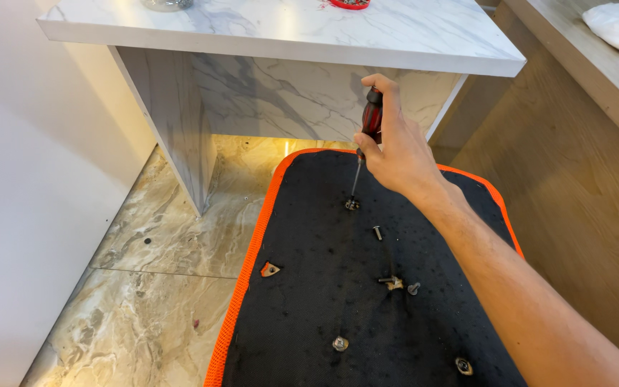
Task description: The person uses a screwdriver to tighten screws into the underside of an orange office chair seat. They work on multiple screw holes in sequence, securing the seat to its base.
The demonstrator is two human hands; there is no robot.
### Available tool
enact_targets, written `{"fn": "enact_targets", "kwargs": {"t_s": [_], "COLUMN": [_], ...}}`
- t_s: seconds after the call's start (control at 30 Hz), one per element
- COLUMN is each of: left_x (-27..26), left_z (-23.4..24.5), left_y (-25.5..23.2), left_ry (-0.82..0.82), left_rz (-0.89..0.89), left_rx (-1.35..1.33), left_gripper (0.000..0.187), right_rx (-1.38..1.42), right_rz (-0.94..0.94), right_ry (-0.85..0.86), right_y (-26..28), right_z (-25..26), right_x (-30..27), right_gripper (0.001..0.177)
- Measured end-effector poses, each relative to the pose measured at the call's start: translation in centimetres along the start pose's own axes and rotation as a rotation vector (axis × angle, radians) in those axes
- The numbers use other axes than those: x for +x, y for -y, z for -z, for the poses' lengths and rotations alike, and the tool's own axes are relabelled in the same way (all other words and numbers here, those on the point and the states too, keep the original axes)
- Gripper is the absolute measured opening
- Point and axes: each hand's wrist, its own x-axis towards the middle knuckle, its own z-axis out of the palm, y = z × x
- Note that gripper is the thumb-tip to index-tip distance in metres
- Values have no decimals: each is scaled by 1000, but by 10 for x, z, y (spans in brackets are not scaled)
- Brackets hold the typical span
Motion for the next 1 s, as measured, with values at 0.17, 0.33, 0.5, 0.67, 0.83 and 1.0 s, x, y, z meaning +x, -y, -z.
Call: {"fn": "enact_targets", "kwargs": {"t_s": [0.17,0.33,0.5,0.67,0.83,1.0], "left_x": [-13,-16,-22,-26,-31,-45], "left_z": [-1,-13,-18,-24,-27,-44], "left_y": [15,18,21,21,23,24], "left_ry": [24,41,17,-39,-120,-188], "left_rz": [53,45,20,-39,-112,-178], "left_rx": [3,-17,-26,-43,-62,-92], "left_gripper": [76,76,76,76,77,77], "right_rx": [-80,167,-117,156,93,-85], "right_rz": [9,-1,-76,-33,-59,-46], "right_ry": [-61,42,-9,70,58,-94], "right_y": [-3,-10,-4,-4,-4,-12], "right_z": [3,6,5,12,7,0], "right_x": [-8,-3,-3,-1,5,-6], "right_gripper": [71,75,75,76,77,78]}}
